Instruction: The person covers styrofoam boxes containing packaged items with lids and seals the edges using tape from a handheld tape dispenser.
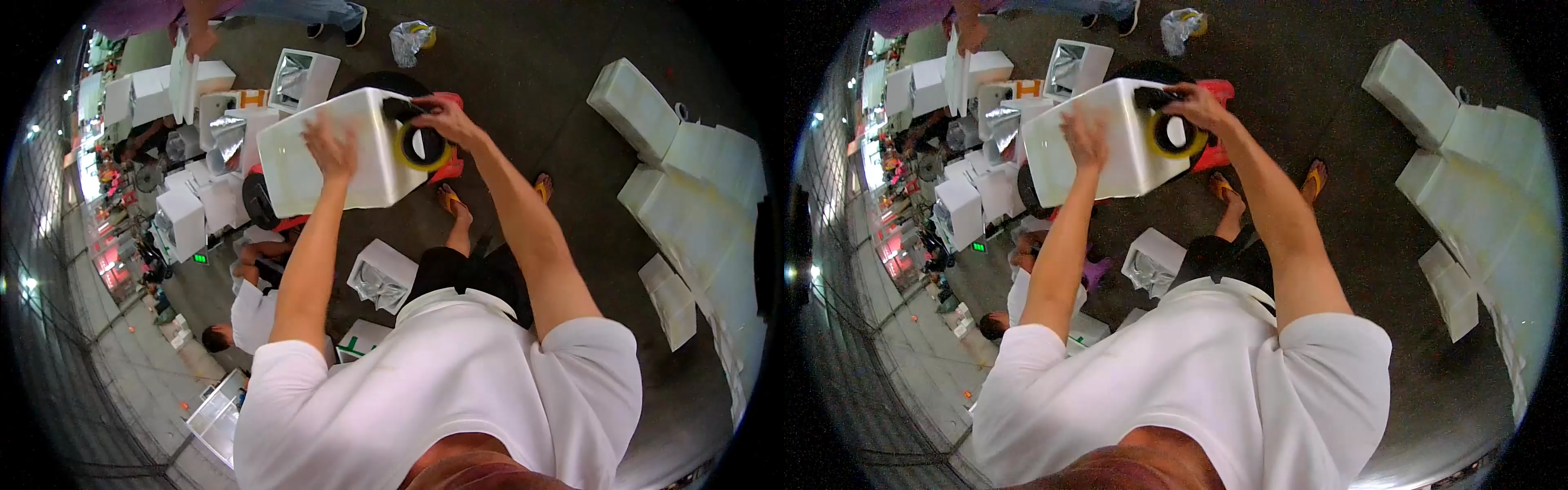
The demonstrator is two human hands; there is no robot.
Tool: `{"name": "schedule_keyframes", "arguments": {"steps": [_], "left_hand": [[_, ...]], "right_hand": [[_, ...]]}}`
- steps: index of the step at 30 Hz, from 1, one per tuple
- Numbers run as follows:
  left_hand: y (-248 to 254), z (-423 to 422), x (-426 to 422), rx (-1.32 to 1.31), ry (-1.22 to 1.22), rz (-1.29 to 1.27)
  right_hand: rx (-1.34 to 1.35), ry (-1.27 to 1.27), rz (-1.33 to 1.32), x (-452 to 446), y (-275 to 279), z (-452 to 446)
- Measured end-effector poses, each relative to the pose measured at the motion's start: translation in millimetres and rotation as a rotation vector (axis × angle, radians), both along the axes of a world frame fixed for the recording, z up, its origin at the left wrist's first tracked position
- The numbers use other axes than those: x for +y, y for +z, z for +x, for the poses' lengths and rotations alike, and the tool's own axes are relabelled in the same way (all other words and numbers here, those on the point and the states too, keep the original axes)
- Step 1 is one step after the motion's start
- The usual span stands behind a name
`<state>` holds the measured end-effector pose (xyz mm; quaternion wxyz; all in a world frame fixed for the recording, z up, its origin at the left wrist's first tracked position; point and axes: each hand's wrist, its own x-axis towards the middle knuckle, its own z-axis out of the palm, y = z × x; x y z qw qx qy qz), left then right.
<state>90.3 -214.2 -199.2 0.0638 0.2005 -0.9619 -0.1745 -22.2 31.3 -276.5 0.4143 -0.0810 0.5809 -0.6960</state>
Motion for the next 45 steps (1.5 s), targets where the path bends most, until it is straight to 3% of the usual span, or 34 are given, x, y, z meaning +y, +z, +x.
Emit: {"name": "schedule_keyframes", "arguments": {"steps": [2, 5, 8, 9, 10, 11, 14, 15, 16, 17, 18, 21, 23, 25, 26, 27, 29, 33, 37, 39, 41, 43, 45], "left_hand": [[55.9, 37.6, 44.7, -0.155, -0.589, -0.23], [49.1, 36.0, 58.7, -0.027, -0.678, -0.137], [43.0, 18.4, 67.8, -0.025, -0.547, -0.147], [39.7, 18.3, 68.9, -0.029, -0.448, -0.161], [37.7, 10.6, 72.1, -0.034, -0.378, -0.142], [32.9, 0.0, 78.1, -0.02, -0.361, -0.134], [22.8, -23.9, 94.8, -0.029, 0.001, -0.142], [18.8, -33.2, 94.2, -0.033, -0.012, -0.142], [17.7, -46.4, 90.7, -0.038, 0.092, -0.089], [18.3, -55.9, 87.0, -0.041, 0.2, -0.035], [20.1, -46.7, 79.7, -0.002, -0.005, -0.021], [22.2, -29.5, 76.3, -0.118, -0.136, -0.167], [19.0, -40.3, 77.8, -0.11, -0.088, -0.166], [23.5, -49.9, 75.3, -0.109, 0.024, -0.136], [22.8, -55.9, 78.3, -0.121, 0.078, -0.144], [21.2, -62.1, 78.8, -0.118, 0.08, -0.137], [18.0, -71.1, 77.4, -0.092, 0.241, -0.126], [16.5, -81.1, 74.2, -0.145, 0.331, -0.15], [17.0, -86.1, 73.1, -0.147, 0.375, -0.127], [14.7, -90.5, 71.9, -0.154, 0.424, -0.126], [13.2, -94.0, 72.5, -0.155, 0.467, -0.117], [15.1, -103.2, 69.9, -0.15, 0.627, -0.116], [15.3, -108.5, 68.3, -0.129, 0.64, -0.095]], "right_hand": [[0.108, 0.076, 0.015, -12.3, 9.8, -33.1], [0.225, 0.218, 0.082, -9.4, 9.6, -53.3], [0.263, 0.44, 0.2, 37.8, 31.4, -45.9], [0.157, 0.543, 0.134, 66.5, 52.6, -32.9], [0.293, 0.49, 0.109, 88.3, 30.7, -15.6], [0.223, 0.418, 0.167, 105.7, 22.1, 0.8], [0.138, 0.101, 0.051, 94.4, 34.6, 15.2], [0.068, 0.023, 0.012, 80.8, 43.5, 2.6], [0.072, -0.037, 0.041, 57.0, 3.4, -6.4], [0.084, -0.014, 0.063, 43.3, 11.6, -21.4], [0.141, 0.0, 0.068, 27.7, 9.6, -33.9], [0.163, 0.127, 0.105, 23.4, 13.8, -56.6], [0.234, 0.105, 0.058, 52.5, 13.3, -43.0], [0.087, 0.348, 0.059, 104.6, 49.1, -9.9], [0.188, 0.299, -0.001, 122.3, 22.7, 21.3], [0.121, 0.365, 0.112, 147.9, 52.8, 39.9], [0.069, 0.339, 0.077, 178.8, 43.6, 86.4], [-0.085, 0.238, 0.043, 197.8, 46.5, 120.5], [0.165, 0.199, 0.065, 159.4, 47.8, 117.0], [0.511, 0.435, 0.252, 154.5, 70.8, 116.3], [0.597, 0.695, 0.302, 156.5, 94.5, 132.1], [0.475, 0.174, 0.08, 166.1, 52.2, 154.1], [-0.03, -0.299, 0.083, 169.9, 43.8, 134.7]]}}
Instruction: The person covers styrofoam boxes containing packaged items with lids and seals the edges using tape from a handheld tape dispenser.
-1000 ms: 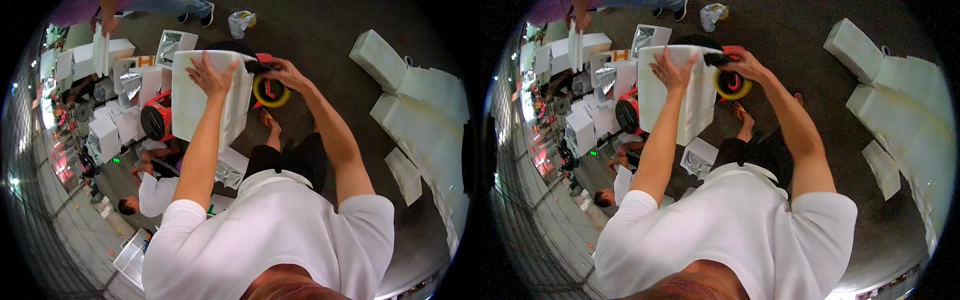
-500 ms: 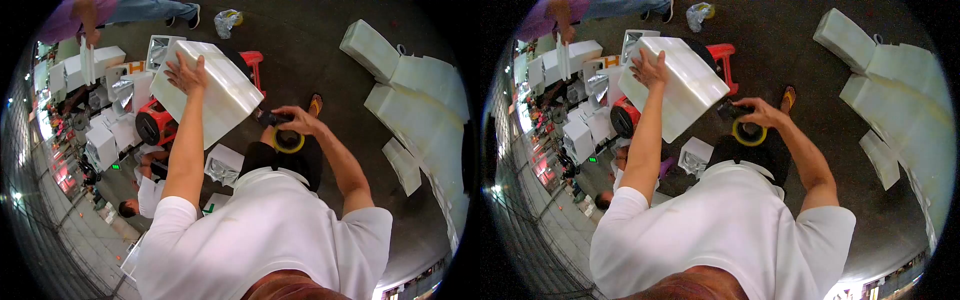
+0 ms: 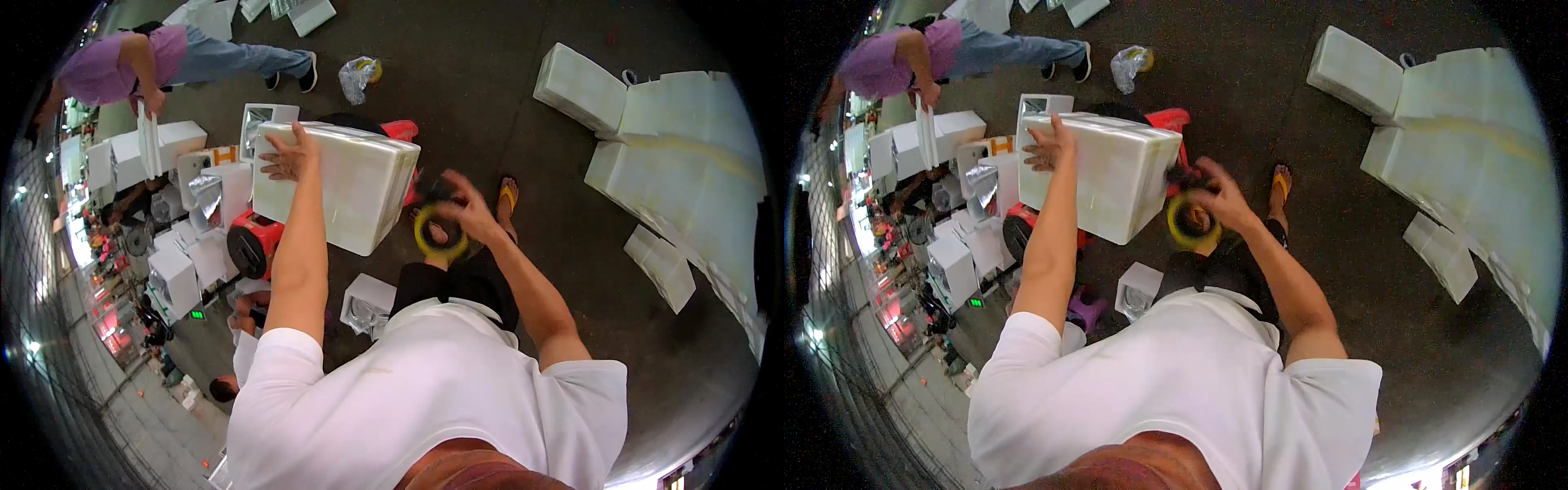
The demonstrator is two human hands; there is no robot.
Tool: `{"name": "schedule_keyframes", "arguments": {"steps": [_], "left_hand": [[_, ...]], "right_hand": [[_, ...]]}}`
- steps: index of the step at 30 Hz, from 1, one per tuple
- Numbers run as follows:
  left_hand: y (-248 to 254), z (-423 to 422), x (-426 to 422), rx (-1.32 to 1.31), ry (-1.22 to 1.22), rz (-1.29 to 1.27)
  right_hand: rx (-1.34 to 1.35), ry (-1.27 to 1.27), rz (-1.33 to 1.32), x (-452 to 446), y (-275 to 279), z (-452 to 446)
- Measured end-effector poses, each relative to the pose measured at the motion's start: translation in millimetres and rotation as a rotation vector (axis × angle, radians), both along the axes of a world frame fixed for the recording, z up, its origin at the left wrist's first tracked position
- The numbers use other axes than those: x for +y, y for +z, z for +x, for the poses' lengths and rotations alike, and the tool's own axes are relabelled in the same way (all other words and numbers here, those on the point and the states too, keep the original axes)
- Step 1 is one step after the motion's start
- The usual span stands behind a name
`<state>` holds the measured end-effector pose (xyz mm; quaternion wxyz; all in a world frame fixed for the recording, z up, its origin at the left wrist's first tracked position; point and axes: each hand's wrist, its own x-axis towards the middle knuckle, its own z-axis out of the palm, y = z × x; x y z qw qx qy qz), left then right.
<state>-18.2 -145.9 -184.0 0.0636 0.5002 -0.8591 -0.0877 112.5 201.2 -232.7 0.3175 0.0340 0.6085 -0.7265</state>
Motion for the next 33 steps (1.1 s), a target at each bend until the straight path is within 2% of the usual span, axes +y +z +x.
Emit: {"name": "schedule_keyframes", "arguments": {"steps": [1, 2, 4, 6, 7, 8, 10, 11, 13, 14, 15, 16, 17, 18, 19, 20, 21, 22, 23, 24, 25, 26, 27, 28, 29, 31, 32, 33], "left_hand": [[-3.2, -3.2, -0.9, 0.01, 0.024, -0.02], [-8.2, -4.3, -2.6, 0.017, 0.048, -0.038], [-22.2, 2.6, -22.2, -0.04, 0.043, -0.112], [-45.6, -10.0, -49.1, -0.089, 0.07, -0.178], [-56.2, -13.4, -59.2, -0.077, 0.103, -0.155], [-39.4, -12.3, -34.3, -0.027, 0.085, -0.084], [-8.1, -11.0, -7.3, -0.019, 0.088, -0.005], [-14.8, -11.3, -13.7, -0.019, 0.108, -0.071], [-23.3, -20.9, -18.3, 0.015, 0.128, -0.083], [-25.3, -18.3, -28.2, 0.011, 0.179, -0.106], [-24.8, -12.6, -30.3, 0.045, 0.099, -0.011], [-24.4, -11.5, -41.0, 0.083, 0.049, 0.069], [-22.3, -4.1, -57.0, 0.085, 0.076, 0.059], [-19.9, 2.9, -72.2, 0.087, 0.103, 0.05], [3.5, 14.9, -50.6, 0.175, 0.169, -0.086], [21.7, 33.9, -70.4, 0.27, 0.167, 0.043], [28.0, 60.3, -103.5, 0.22, 0.153, -0.039], [24.6, 83.8, -139.2, 0.178, 0.125, -0.105], [7.3, 106.2, -175.1, 0.189, 0.159, -0.102], [-13.0, 126.4, -207.2, 0.381, 0.244, 0.366], [-9.5, 135.3, -216.3, 0.577, 0.314, 0.832], [-14.2, 142.2, -215.8, 0.587, 0.337, 0.827], [4.9, 133.1, -178.5, 0.616, 0.442, 0.867], [6.0, 128.7, -161.7, 0.634, 0.543, 0.914], [-14.6, 131.2, -173.8, 0.733, 0.523, 0.997], [0.6, 133.7, -150.2, 0.82, 0.255, 1.054], [14.1, 127.6, -125.0, 0.824, 0.189, 1.087], [26.6, 125.9, -101.1, 0.818, 0.076, 1.14]], "right_hand": [[-0.325, -0.292, -0.14, -6.1, 8.9, -21.0], [-0.322, -0.3, -0.139, -26.2, 3.7, -35.9], [-0.091, -0.801, 0.214, -76.5, -10.2, -52.4], [0.067, -0.8, 0.31, -97.9, 0.9, -32.5], [0.059, -0.757, 0.23, -96.9, 14.1, -19.8], [0.148, -0.658, 0.394, -96.0, -1.4, 0.1], [0.033, -0.507, 0.179, -83.4, -5.9, 20.6], [0.053, -0.531, 0.191, -70.5, 3.7, 20.3], [-0.246, -0.423, 0.046, -52.4, 21.4, 7.5], [-0.42, -0.483, -0.135, -46.5, 8.9, -7.2], [-0.612, -0.504, -0.313, -40.6, -6.6, -22.7], [-0.71, -0.6, -0.597, -29.6, 8.1, -41.4], [-0.718, -0.577, -0.41, -10.7, 99.1, -71.8], [-0.648, -0.504, -0.538, -10.6, 85.9, -87.8], [-0.518, -0.53, -0.488, -22.0, 45.6, -101.2], [-0.56, -0.538, -0.485, -31.6, 56.5, -118.6], [-0.429, -0.433, -0.771, -38.5, 16.6, -123.2], [-0.459, -0.425, -0.683, -52.0, 52.4, -122.5], [-0.494, -0.355, -0.612, -67.1, 54.5, -119.6], [-0.528, -0.289, -0.54, -78.4, 52.7, -116.9], [-0.497, -0.282, -0.441, -93.2, 60.5, -114.0], [-0.472, -0.279, -0.346, -109.6, 63.6, -111.5], [-0.424, -0.257, -0.248, -109.8, 88.1, -116.4], [-0.417, -0.257, -0.242, -113.9, 78.8, -121.4], [-0.439, -0.261, -0.281, -116.2, 66.1, -127.1], [-0.411, -0.313, -0.445, -100.2, 64.5, -150.0], [-0.476, -0.348, -0.404, -80.6, 48.3, -159.3], [-0.481, -0.426, -0.308, -60.9, 80.9, -163.1]]}}
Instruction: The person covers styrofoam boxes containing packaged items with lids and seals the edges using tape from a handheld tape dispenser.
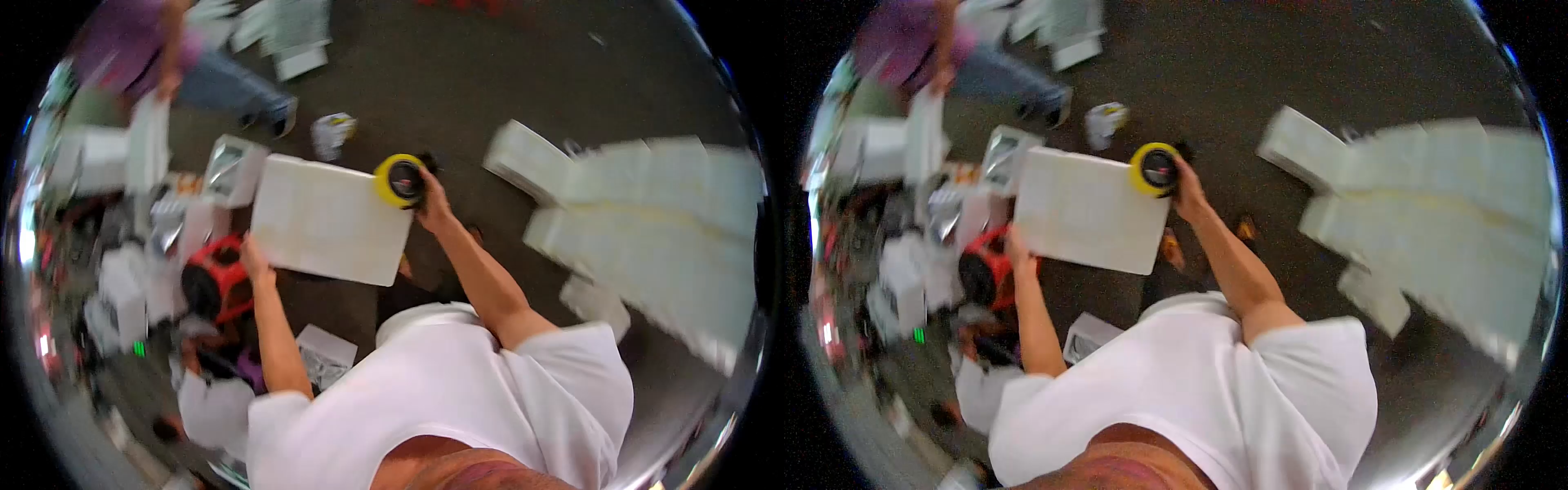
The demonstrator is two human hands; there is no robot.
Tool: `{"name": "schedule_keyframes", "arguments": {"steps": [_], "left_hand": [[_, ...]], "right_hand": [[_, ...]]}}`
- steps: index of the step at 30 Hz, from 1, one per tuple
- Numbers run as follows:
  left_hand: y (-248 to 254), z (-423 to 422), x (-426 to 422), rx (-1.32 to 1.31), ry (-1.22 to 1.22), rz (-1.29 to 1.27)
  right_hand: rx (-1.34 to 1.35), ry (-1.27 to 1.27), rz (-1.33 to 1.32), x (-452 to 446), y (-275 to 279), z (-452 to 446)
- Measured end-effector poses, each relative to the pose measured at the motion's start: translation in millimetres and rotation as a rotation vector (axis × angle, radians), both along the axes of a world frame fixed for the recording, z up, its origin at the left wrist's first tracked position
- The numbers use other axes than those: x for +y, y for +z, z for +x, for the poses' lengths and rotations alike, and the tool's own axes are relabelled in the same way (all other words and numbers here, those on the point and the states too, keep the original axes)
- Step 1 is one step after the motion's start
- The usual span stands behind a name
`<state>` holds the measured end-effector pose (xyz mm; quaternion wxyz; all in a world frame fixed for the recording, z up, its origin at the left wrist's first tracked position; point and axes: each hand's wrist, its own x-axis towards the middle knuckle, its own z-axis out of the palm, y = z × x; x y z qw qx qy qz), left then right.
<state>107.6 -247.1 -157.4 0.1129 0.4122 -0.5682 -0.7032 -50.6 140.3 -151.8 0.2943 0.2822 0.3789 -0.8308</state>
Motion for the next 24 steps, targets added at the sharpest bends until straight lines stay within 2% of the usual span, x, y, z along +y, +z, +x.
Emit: {"name": "schedule_keyframes", "arguments": {"steps": [1, 3, 4, 6, 7, 9, 10, 11, 12, 14, 15, 16, 17, 18, 20, 21, 24], "left_hand": [[28.5, -13.9, 42.4, -0.033, 0.055, 0.02], [38.2, -30.6, 104.9, -0.203, 0.162, -0.112], [32.9, -43.1, 130.4, -0.173, 0.118, -0.104], [31.7, -74.0, 195.5, -0.199, 0.066, -0.113], [26.1, -92.8, 209.3, -0.168, 0.042, -0.04], [-10.6, -138.3, 274.3, -0.25, -0.134, 0.021], [-26.4, -168.1, 306.8, -0.302, -0.192, 0.054], [-64.7, -188.3, 341.3, -0.256, -0.148, 0.016], [-89.3, -210.2, 370.9, -0.256, -0.248, 0.033], [-134.9, -251.6, 430.5, -0.329, -0.347, 0.002], [-174.2, -270.0, 466.2, -0.224, -0.27, 0.116], [-197.1, -284.6, 493.3, -0.271, -0.295, 0.158], [-175.0, -305.7, 531.4, -0.388, -0.263, 0.165], [-178.2, -324.5, 556.6, -0.452, -0.334, 0.19], [-208.8, -359.8, 613.8, -0.495, -0.36, 0.236], [-207.8, -353.5, 613.5, -0.495, -0.373, 0.267], [-258.6, -390.4, 678.8, -0.508, -0.343, 0.239]], "right_hand": [[0.013, -0.065, -0.032, 20.4, -28.6, -6.6], [0.059, -0.084, -0.057, 83.8, -34.0, -8.7], [0.001, -0.121, 0.095, 110.5, -29.9, -14.0], [0.055, -0.174, 0.094, 173.2, -28.5, -30.1], [0.101, -0.188, 0.104, 187.2, -24.3, -36.4], [0.042, -0.315, 0.013, 258.9, -31.9, -64.4], [0.138, -0.295, 0.107, 294.6, -40.8, -85.4], [0.112, -0.316, 0.152, 330.7, -60.0, -104.8], [0.153, -0.311, 0.216, 361.9, -57.4, -122.6], [0.178, -0.383, 0.341, 424.8, -91.4, -148.8], [0.081, -0.399, 0.381, 452.8, -82.8, -169.0], [0.142, -0.352, 0.453, 482.1, -92.7, -182.6], [0.091, -0.345, 0.562, 513.6, -116.6, -197.3], [0.076, -0.338, 0.566, 536.8, -120.6, -214.2], [0.09, -0.271, 0.566, 598.5, -145.7, -252.6], [0.076, -0.232, 0.688, 598.8, -145.8, -243.5], [-0.067, -0.143, 0.849, 657.7, -183.2, -290.8]]}}
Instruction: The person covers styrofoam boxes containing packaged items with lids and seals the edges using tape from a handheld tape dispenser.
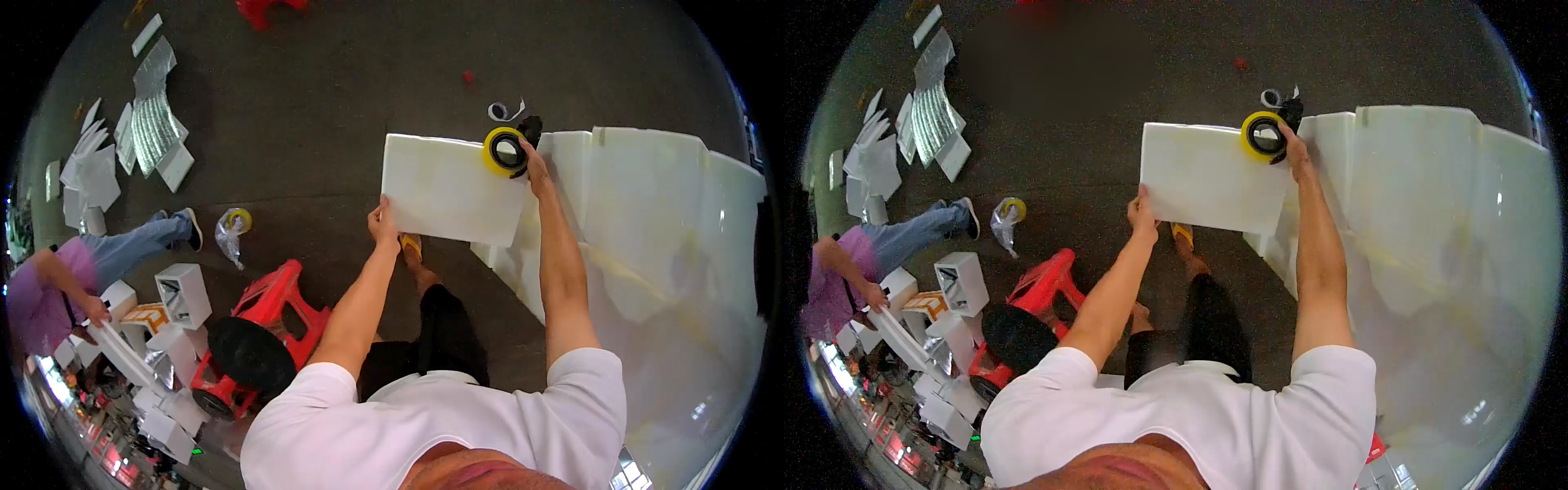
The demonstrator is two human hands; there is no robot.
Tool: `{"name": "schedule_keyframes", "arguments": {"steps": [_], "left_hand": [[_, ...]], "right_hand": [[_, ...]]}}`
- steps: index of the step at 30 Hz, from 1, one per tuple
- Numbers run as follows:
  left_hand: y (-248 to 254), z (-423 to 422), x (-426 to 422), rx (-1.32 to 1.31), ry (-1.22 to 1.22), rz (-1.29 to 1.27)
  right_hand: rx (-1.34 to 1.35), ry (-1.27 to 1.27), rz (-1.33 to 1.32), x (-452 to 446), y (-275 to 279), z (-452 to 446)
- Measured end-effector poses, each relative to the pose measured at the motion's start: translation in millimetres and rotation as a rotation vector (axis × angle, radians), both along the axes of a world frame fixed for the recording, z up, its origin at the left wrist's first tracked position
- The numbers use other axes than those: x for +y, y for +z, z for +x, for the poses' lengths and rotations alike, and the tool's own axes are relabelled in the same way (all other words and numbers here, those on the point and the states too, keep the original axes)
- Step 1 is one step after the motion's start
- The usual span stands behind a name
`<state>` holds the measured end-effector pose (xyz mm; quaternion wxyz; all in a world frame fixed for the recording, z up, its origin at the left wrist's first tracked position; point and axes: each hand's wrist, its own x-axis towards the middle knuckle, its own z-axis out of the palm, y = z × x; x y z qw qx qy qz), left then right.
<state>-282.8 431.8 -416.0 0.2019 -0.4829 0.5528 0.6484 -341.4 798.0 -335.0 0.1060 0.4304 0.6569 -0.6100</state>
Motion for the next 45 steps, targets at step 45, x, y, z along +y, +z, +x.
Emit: {"name": "schedule_keyframes", "arguments": {"steps": [45], "left_hand": [[98.9, 799.9, -172.2, -0.235, 1.51, -0.226]], "right_hand": [[-0.347, 1.702, -0.207, -552.6, 162.2, 299.2]]}}
